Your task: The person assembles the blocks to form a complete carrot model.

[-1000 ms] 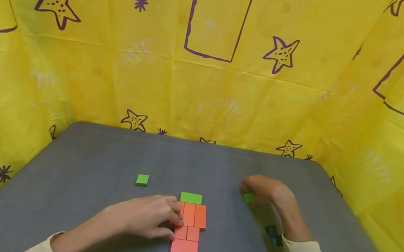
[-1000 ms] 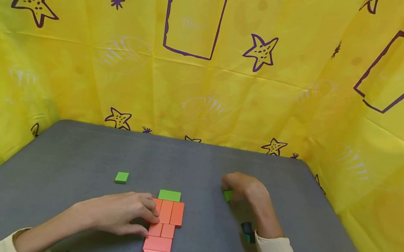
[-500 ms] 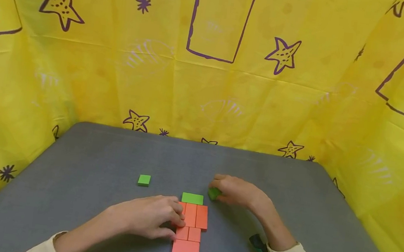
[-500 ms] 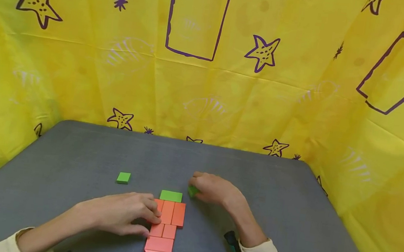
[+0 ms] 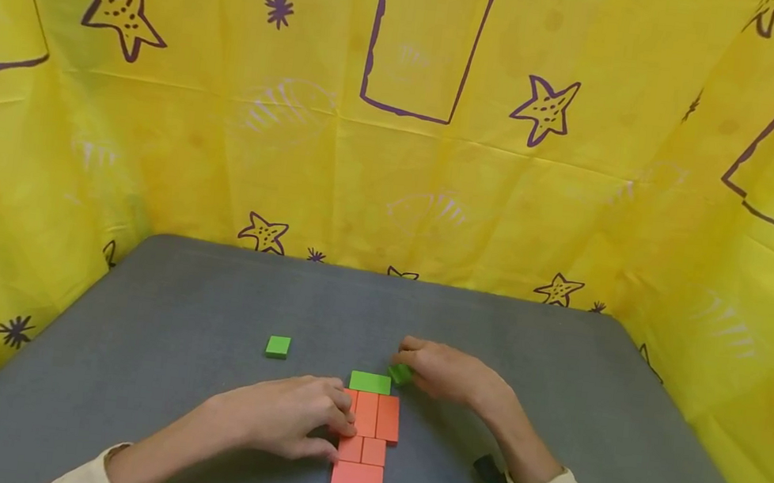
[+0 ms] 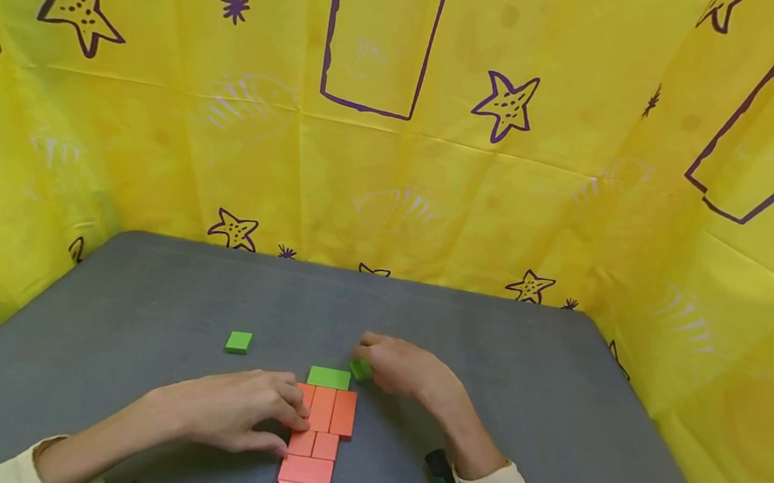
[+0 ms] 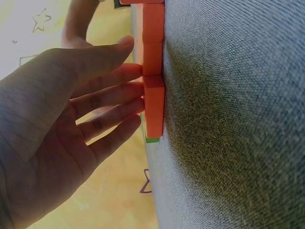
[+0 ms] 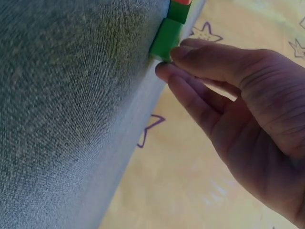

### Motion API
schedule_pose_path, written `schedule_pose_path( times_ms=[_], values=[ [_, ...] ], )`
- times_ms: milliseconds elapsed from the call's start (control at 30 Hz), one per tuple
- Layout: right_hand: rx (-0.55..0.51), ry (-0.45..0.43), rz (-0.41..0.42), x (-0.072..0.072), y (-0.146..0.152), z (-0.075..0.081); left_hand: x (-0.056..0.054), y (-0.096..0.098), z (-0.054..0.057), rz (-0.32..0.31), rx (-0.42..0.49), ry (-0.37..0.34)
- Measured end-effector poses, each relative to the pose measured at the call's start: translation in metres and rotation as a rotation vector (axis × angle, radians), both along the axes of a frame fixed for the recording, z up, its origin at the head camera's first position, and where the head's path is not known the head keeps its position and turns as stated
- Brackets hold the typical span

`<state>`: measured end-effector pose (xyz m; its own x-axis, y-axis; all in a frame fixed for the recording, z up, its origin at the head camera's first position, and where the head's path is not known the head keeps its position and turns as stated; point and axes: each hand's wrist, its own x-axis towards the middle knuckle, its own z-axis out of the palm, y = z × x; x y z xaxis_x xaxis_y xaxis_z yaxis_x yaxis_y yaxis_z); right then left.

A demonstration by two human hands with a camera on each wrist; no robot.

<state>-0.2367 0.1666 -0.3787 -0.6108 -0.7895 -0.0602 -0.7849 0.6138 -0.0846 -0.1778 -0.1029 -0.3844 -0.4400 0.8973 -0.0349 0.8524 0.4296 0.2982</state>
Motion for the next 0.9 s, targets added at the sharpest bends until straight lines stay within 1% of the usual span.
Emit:
schedule_pose_path(
  times_ms=[200, 300, 367, 533, 667, 733, 800, 867, 900],
  values=[
    [0.011, -0.040, 0.018, 0.000, -0.001, 0.002, 0.000, 0.001, 0.000, 0.003, -0.006, -0.014],
    [0.005, -0.037, 0.024, 0.001, 0.002, 0.005, -0.001, 0.001, 0.001, 0.014, -0.017, -0.031],
    [0.007, -0.034, 0.029, 0.003, 0.004, 0.008, -0.001, 0.001, 0.000, 0.013, -0.018, -0.029],
    [0.073, -0.044, 0.051, 0.008, 0.005, 0.013, -0.002, 0.003, -0.001, -0.004, -0.016, -0.019],
    [0.125, -0.053, 0.066, 0.011, 0.002, 0.012, -0.004, 0.000, 0.001, 0.009, 0.003, -0.017],
    [0.136, -0.052, 0.066, 0.013, 0.001, 0.012, -0.008, -0.006, 0.004, 0.024, 0.035, 0.016],
    [0.145, -0.047, 0.067, 0.013, 0.000, 0.012, -0.017, -0.016, 0.008, 0.048, 0.076, 0.087],
    [0.156, -0.050, 0.059, 0.014, 0.000, 0.013, -0.028, -0.029, 0.012, 0.110, 0.098, 0.157],
    [0.161, -0.052, 0.054, 0.014, 0.000, 0.013, -0.034, -0.036, 0.013, 0.154, 0.096, 0.192]
  ],
)
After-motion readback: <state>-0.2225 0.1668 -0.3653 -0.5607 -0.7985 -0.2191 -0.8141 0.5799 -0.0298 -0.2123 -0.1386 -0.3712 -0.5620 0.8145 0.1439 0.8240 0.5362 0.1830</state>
